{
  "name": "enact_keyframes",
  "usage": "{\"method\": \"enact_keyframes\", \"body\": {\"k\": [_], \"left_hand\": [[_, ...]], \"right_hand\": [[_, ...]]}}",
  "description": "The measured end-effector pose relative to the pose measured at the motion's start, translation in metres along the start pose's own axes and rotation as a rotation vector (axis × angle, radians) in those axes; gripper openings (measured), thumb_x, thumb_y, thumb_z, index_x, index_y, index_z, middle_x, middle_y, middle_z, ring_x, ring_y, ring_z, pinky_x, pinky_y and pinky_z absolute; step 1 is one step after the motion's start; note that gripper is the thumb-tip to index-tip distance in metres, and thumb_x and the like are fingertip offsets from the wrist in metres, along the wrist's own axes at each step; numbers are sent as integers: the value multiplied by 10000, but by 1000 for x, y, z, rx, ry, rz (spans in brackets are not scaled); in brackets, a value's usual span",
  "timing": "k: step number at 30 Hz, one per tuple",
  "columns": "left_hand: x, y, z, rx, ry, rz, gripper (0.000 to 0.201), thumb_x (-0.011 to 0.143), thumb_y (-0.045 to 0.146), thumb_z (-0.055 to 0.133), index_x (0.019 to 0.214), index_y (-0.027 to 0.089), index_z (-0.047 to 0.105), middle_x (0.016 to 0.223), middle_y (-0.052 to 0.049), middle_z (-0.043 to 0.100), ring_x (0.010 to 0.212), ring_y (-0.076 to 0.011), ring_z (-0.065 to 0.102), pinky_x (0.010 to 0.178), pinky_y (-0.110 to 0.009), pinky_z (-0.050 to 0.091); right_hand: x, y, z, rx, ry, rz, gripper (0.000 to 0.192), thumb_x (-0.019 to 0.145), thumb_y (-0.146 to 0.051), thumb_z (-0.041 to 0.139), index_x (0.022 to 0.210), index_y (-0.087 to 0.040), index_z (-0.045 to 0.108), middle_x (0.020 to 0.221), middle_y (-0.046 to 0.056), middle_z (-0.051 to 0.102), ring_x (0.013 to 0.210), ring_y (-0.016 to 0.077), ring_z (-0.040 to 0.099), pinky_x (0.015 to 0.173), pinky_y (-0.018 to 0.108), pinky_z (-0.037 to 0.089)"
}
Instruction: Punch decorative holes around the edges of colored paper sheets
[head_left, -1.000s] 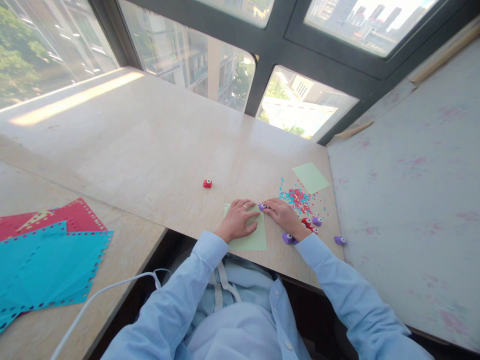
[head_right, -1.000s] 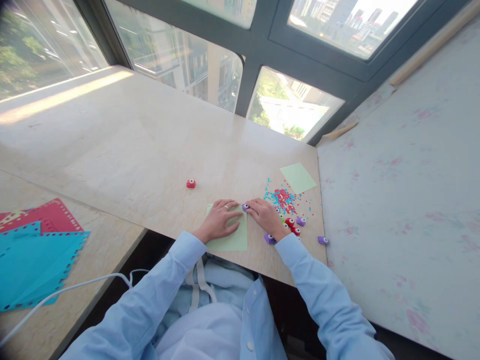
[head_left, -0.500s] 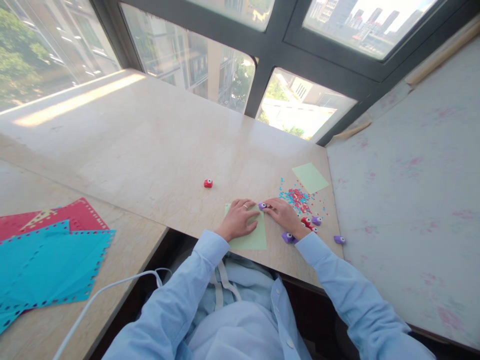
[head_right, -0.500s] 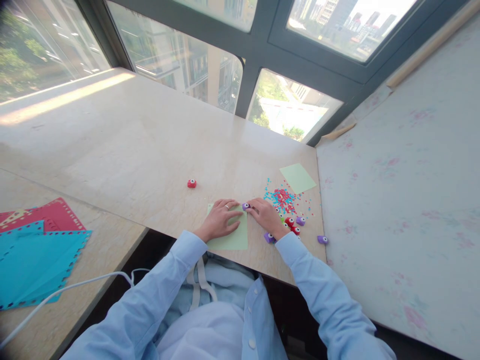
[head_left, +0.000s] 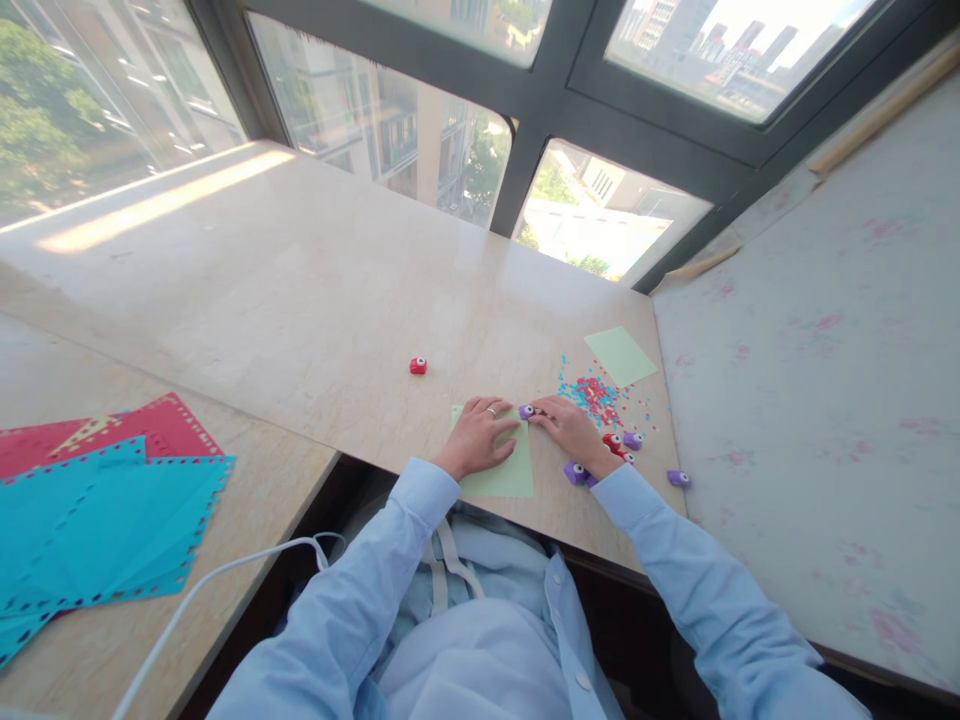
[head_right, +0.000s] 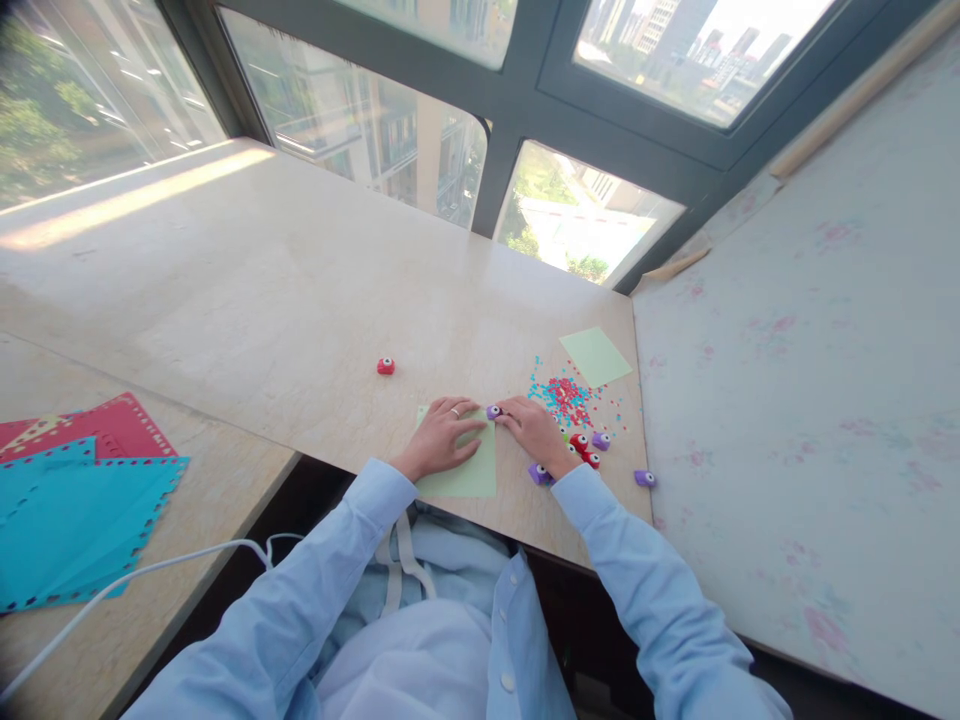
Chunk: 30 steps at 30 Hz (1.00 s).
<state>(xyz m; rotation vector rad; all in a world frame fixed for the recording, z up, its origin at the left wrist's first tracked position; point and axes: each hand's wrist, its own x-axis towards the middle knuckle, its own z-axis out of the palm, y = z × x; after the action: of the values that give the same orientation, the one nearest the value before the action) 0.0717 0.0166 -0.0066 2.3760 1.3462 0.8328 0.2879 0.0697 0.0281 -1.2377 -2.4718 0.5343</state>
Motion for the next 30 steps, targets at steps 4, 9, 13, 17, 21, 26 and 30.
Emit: {"method": "enact_keyframes", "body": {"k": [4,9,13,17,21,26,30], "left_hand": [[0,-1,1,-10,11,2,269,834,340,635,1072,253,722,1257,-83,620,1228,-268,492,1059,-461,347],[0,0,1,-17,10,-2,266,839,336,629,1077,257,719,1256,-81,618,1227,-268,491,1056,-467,351],[1,0,0,-17,2,-7,270,835,334,634,1081,258,718,1260,-82,617,1231,-268,489,1058,-468,351],[0,-1,1,-13,3,-6,276,833,338,634,1083,260,720,1264,-81,619,1233,-268,491,1058,-464,349],[0,-1,3,-6,9,0,278,836,346,628,1084,261,721,1264,-79,620,1230,-268,494,1053,-462,350],[0,-2,3,-9,8,-1,279,834,342,632,1086,261,719,1264,-80,620,1230,-266,493,1054,-462,350],[0,-2,2,-24,5,-6,276,833,336,634,1085,260,717,1268,-84,616,1236,-266,488,1058,-467,347]], "right_hand": [[-1,1,0,5,-15,-1,175,937,-224,549,1040,-184,684,1063,92,692,1017,228,624,920,360,477],[-1,1,0,20,-15,-14,177,939,-209,542,1041,-188,684,1060,85,693,1014,227,624,927,360,474],[0,1,1,15,-15,-28,187,941,-206,535,1051,-185,684,1059,92,692,1013,226,623,928,360,475],[0,1,2,-6,-14,-30,191,943,-205,533,1062,-184,681,1066,97,691,1014,226,623,926,357,475],[1,0,2,-16,-21,-22,185,944,-214,536,1060,-188,677,1064,93,692,1015,232,621,929,364,471],[1,-2,2,-14,-31,-16,179,932,-216,551,1056,-175,673,1058,100,691,1020,240,617,932,378,470],[2,-4,0,46,-7,30,199,909,-271,593,1063,-170,668,1081,109,679,1005,230,628,937,375,473]]}}
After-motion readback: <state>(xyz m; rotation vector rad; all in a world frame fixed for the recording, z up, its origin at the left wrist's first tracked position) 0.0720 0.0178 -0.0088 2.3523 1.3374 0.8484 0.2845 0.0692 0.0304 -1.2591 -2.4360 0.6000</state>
